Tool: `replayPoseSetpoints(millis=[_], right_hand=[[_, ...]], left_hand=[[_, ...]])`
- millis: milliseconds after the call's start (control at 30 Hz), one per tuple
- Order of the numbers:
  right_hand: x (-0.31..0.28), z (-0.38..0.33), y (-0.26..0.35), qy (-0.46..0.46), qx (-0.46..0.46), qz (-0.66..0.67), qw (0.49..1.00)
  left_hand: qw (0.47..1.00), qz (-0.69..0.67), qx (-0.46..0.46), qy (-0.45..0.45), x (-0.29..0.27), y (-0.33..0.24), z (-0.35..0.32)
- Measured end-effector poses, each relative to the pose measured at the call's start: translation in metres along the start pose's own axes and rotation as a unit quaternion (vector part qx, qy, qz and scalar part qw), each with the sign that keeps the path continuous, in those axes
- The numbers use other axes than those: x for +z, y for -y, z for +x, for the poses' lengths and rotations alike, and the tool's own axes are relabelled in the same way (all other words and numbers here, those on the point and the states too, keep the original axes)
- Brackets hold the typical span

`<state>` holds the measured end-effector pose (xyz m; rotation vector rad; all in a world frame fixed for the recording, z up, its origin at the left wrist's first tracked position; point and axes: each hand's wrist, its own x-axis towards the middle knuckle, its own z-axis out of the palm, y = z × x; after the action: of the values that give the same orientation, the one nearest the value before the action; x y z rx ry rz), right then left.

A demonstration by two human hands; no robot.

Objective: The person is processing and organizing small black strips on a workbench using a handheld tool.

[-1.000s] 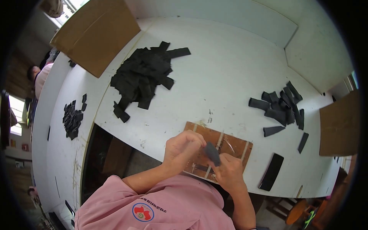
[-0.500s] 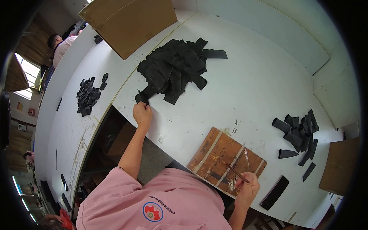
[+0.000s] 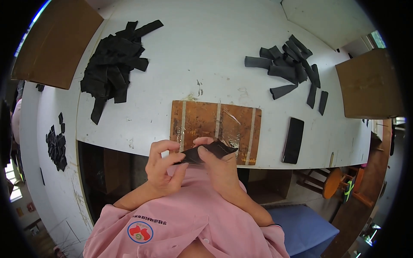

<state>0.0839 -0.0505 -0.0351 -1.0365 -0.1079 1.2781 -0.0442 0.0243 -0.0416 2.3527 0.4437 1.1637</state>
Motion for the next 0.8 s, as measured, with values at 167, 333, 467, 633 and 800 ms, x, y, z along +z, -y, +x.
replayPoseSetpoints(millis=[167, 333, 467, 633, 800], right_hand=[[-0.013, -0.009, 0.009, -0.003, -0.049, 0.059, 0.997], [-0.023, -0.009, 0.010, 0.015, -0.031, 0.058, 0.998], [-0.022, -0.007, 0.011, 0.026, -0.030, 0.064, 0.997], [-0.020, -0.008, 0.009, 0.009, -0.054, -0.005, 0.999], [-0.026, -0.007, 0.009, -0.012, -0.053, -0.079, 0.995]], left_hand=[[0.744, -0.512, -0.430, -0.009, -0.007, -0.014, 0.014], [0.687, -0.537, -0.480, 0.098, -0.005, -0.017, 0.020], [0.709, -0.502, -0.485, 0.102, 0.003, -0.019, 0.022], [0.753, -0.443, -0.469, 0.132, 0.008, -0.015, 0.017], [0.758, -0.409, -0.495, 0.116, 0.011, -0.011, 0.013]])
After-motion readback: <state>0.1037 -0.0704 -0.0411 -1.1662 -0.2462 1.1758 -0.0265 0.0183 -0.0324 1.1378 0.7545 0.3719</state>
